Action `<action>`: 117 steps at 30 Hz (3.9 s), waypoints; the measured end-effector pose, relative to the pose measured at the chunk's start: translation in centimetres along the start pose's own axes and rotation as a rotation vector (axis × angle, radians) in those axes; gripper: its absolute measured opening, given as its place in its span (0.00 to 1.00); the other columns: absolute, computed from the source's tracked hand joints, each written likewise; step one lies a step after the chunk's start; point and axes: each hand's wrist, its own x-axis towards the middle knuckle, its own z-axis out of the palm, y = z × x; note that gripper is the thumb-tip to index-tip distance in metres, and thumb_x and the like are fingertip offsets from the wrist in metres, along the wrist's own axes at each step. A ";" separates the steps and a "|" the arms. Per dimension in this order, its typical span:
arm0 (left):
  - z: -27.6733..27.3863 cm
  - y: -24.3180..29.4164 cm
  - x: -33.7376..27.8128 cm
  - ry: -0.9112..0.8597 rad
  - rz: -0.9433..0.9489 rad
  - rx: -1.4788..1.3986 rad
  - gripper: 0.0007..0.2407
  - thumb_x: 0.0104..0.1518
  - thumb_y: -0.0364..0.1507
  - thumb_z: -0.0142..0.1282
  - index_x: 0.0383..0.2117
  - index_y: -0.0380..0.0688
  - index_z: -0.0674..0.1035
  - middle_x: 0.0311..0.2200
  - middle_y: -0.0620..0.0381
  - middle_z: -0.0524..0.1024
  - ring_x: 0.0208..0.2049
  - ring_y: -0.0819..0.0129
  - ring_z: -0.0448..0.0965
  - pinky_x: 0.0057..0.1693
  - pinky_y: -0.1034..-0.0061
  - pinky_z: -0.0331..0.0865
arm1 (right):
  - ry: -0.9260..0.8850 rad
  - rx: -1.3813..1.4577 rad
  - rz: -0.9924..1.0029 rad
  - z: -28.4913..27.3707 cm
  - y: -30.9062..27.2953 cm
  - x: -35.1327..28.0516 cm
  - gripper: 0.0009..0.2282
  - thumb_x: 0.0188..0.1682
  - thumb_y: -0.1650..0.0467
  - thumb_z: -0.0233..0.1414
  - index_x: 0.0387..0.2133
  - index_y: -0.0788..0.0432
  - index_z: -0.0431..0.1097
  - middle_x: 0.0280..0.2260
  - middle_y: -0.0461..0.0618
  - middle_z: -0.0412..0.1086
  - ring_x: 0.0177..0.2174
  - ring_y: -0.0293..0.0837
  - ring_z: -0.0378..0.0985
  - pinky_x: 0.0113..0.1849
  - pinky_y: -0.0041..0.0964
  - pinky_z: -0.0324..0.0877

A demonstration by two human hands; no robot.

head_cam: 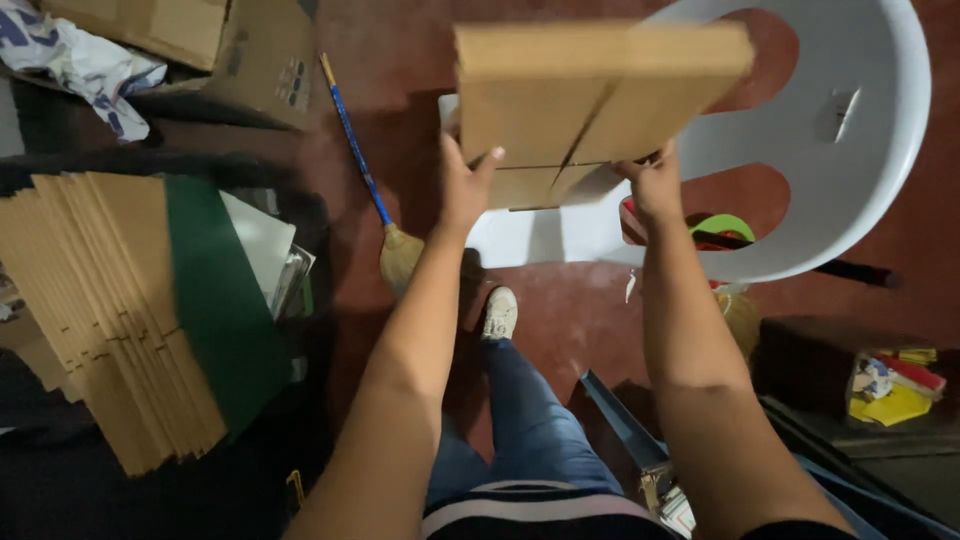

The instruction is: Wiping down cardboard folders and a plastic storage box with a cloth to remove dust.

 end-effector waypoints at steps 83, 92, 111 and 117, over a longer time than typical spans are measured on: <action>-58.9 6.9 -14.0 -0.544 -0.178 1.299 0.20 0.55 0.21 0.55 0.56 0.34 0.73 0.70 0.47 0.52 0.59 0.47 0.67 0.64 0.62 0.65 | -0.257 -0.517 -0.258 50.7 -27.1 -37.5 0.17 0.23 0.75 0.61 0.30 0.57 0.73 0.30 0.44 0.75 0.30 0.40 0.73 0.29 0.39 0.73; -57.1 7.6 -14.6 -0.570 -0.058 1.458 0.20 0.63 0.27 0.45 0.63 0.41 0.70 0.68 0.56 0.53 0.65 0.51 0.58 0.60 0.63 0.62 | -0.338 -0.662 -0.223 50.3 -25.8 -40.3 0.14 0.35 0.76 0.50 0.36 0.56 0.60 0.31 0.54 0.74 0.29 0.48 0.73 0.29 0.45 0.67; -58.7 4.0 -12.1 -0.305 -0.107 0.784 0.22 0.63 0.25 0.36 0.65 0.43 0.64 0.60 0.36 0.61 0.51 0.32 0.71 0.51 0.50 0.66 | -0.489 -1.040 0.195 60.4 -16.8 -44.2 0.25 0.46 0.75 0.50 0.56 0.67 0.48 0.47 0.70 0.72 0.48 0.74 0.76 0.49 0.67 0.73; -59.6 5.3 -11.2 -0.357 0.118 0.843 0.11 0.54 0.17 0.47 0.41 0.33 0.78 0.55 0.42 0.65 0.46 0.38 0.73 0.49 0.49 0.70 | -0.455 -1.019 0.173 59.6 -18.1 -43.5 0.19 0.39 0.73 0.48 0.44 0.62 0.52 0.43 0.70 0.72 0.43 0.77 0.73 0.46 0.63 0.67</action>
